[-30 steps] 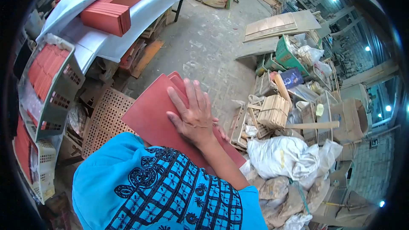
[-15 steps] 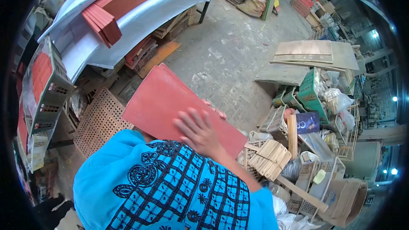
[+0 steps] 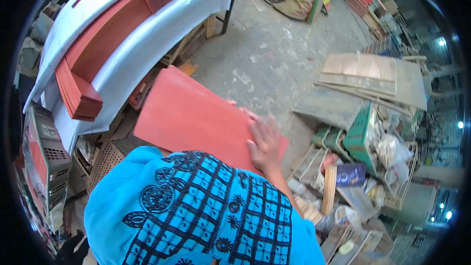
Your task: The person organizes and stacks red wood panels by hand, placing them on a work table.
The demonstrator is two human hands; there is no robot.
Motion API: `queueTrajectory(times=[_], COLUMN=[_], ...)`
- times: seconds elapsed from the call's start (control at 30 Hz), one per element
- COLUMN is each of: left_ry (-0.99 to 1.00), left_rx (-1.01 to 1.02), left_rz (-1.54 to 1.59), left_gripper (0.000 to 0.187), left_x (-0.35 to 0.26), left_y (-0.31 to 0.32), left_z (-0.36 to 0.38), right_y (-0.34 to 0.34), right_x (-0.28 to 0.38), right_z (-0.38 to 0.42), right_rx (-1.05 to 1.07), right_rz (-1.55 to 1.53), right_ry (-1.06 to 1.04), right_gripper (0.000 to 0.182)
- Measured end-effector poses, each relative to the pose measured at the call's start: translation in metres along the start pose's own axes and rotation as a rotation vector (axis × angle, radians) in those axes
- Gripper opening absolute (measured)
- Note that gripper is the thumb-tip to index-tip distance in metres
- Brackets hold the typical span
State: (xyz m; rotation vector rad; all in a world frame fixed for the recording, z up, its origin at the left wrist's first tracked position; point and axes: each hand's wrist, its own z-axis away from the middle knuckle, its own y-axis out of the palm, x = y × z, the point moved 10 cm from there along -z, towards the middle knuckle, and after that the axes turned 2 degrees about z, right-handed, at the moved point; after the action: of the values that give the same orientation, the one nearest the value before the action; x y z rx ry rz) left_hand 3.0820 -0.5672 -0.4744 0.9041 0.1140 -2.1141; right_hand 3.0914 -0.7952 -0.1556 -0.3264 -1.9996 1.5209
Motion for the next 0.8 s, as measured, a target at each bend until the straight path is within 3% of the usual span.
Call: queueTrajectory(times=[0.03,0.1,0.17,0.27,0.43,0.53,0.67,0.77,0.8], left_ry=[0.021,0.049,0.076,0.093,0.033,0.02,0.08,0.294,0.428], left_rx=[0.02,0.081,0.152,0.304,0.726,0.958,1.229,1.079,0.938], left_rz=[0.003,0.045,0.094,0.224,0.579,0.792,1.02,0.989,0.891], left_gripper=[0.067,0.067,0.068,0.068,0.068,0.068,0.069,0.069,0.071], left_x=[-0.024,-0.067,-0.101,-0.15,-0.222,-0.28,-0.371,-0.418,-0.435], left_y=[0.021,0.067,0.118,0.209,0.367,0.41,0.382,0.336,0.322], left_z=[-0.014,-0.036,-0.054,-0.066,-0.04,-0.022,0.009,-0.009,-0.029], right_y=[-0.006,-0.011,0.015,0.073,0.02,0.012,0.019,0.035,0.032], right_x=[-0.035,-0.113,-0.204,-0.254,-0.327,-0.38,-0.443,-0.477,-0.484], right_z=[0.0,0.015,0.037,-0.014,-0.107,-0.15,-0.223,-0.296,-0.326], right_rx=[-0.087,-0.458,-0.598,-0.214,-0.056,0.04,0.081,0.128,0.142], right_rz=[-0.044,-0.204,-0.38,-1.762,-1.799,-1.856,-1.754,-1.812,-1.802], right_ry=[0.15,0.499,0.874,0.83,0.723,0.654,0.636,0.691,0.68], right_gripper=[0.059,0.071,0.078,0.079,0.08,0.08,0.078,0.074,0.075])
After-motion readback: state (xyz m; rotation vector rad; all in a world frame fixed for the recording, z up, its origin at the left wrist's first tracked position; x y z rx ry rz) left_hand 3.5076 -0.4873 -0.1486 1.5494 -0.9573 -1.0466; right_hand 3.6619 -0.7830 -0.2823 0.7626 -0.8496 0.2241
